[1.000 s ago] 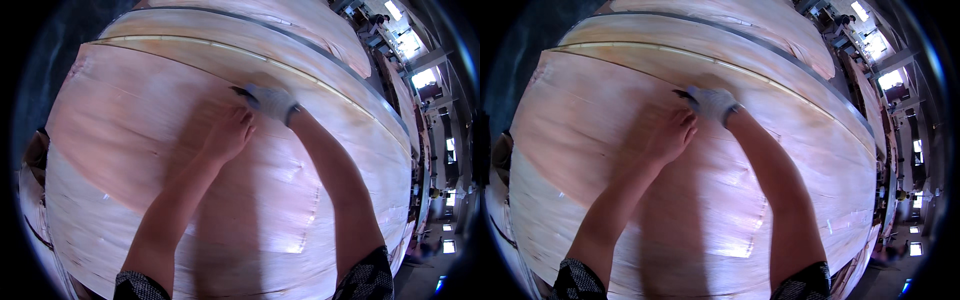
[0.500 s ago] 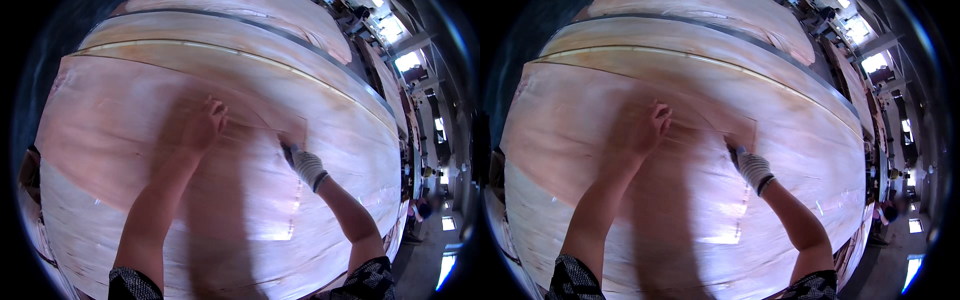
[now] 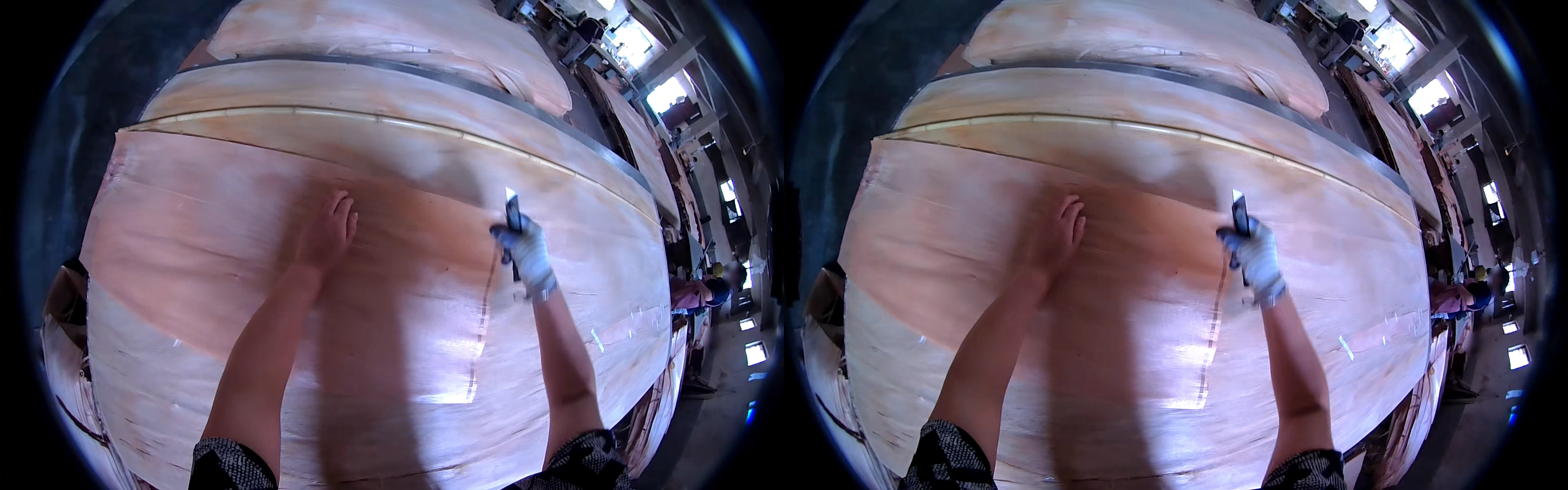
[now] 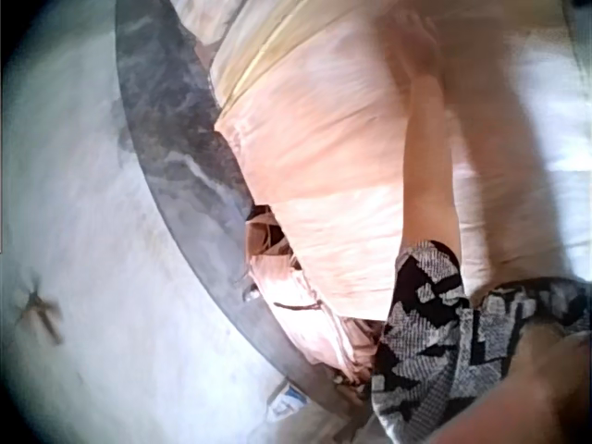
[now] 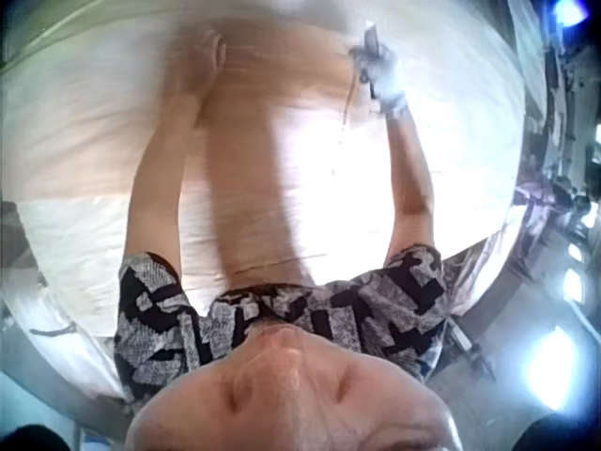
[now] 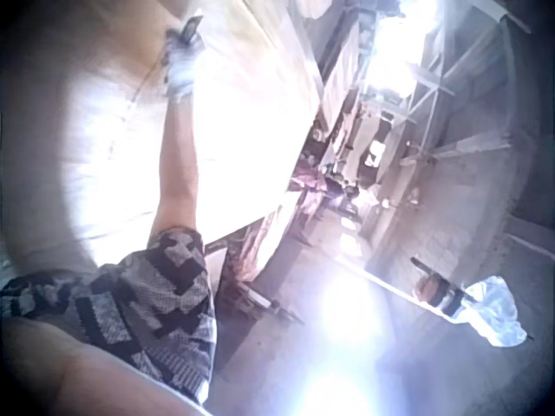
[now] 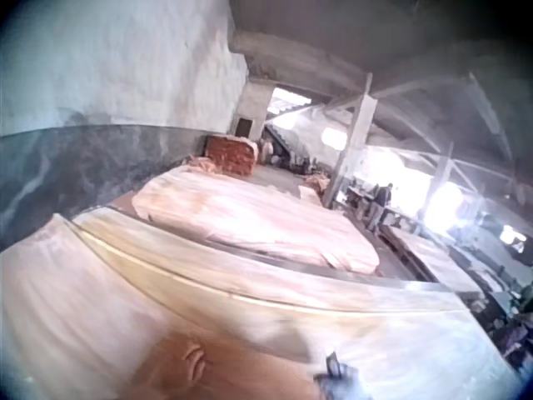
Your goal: The person processes wood veneer panels by aligning large thin sheets on a workbench, smoothing the surface, and using a knife to trim excess material along the edges and cutouts.
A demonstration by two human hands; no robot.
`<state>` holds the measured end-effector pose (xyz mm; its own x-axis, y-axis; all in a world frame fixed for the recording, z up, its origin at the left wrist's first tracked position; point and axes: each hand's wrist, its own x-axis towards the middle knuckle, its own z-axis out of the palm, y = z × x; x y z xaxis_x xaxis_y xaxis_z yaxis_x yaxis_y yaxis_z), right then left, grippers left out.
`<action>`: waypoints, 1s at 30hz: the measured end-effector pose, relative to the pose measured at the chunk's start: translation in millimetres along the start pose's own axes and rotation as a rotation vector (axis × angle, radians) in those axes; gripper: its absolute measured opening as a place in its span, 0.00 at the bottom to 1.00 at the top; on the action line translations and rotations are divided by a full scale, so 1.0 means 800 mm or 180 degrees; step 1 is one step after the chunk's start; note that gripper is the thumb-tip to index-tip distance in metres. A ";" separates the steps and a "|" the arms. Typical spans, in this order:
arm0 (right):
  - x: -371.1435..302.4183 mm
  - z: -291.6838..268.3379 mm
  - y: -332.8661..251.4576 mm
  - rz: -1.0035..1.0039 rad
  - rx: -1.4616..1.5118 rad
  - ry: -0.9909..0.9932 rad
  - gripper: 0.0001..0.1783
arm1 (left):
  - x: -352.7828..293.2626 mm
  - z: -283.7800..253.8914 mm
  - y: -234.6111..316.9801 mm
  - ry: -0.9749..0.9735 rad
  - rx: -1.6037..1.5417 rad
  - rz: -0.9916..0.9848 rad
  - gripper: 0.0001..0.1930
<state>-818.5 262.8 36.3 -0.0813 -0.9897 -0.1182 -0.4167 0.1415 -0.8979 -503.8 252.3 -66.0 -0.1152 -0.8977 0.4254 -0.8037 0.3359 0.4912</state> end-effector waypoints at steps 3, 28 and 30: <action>-0.114 0.027 -0.054 -0.2050 -0.1003 0.0120 0.07 | 0.001 -0.006 -0.001 -0.0083 0.0427 0.0200 0.13; -0.471 -0.405 0.050 0.0472 -0.0794 0.2070 0.09 | -0.123 -0.338 0.159 -0.2272 -0.0028 0.1124 0.01; -0.477 -0.418 0.079 0.0658 -0.0983 0.2118 0.10 | -0.165 -0.376 0.206 -0.2751 -0.0217 0.1120 0.05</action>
<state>-1117.0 657.6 166.3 -0.6732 -0.7331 0.0972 -0.5600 0.4196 -0.7144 -445.5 512.1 187.8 -0.7614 -0.6327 -0.1413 -0.6074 0.6199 0.4967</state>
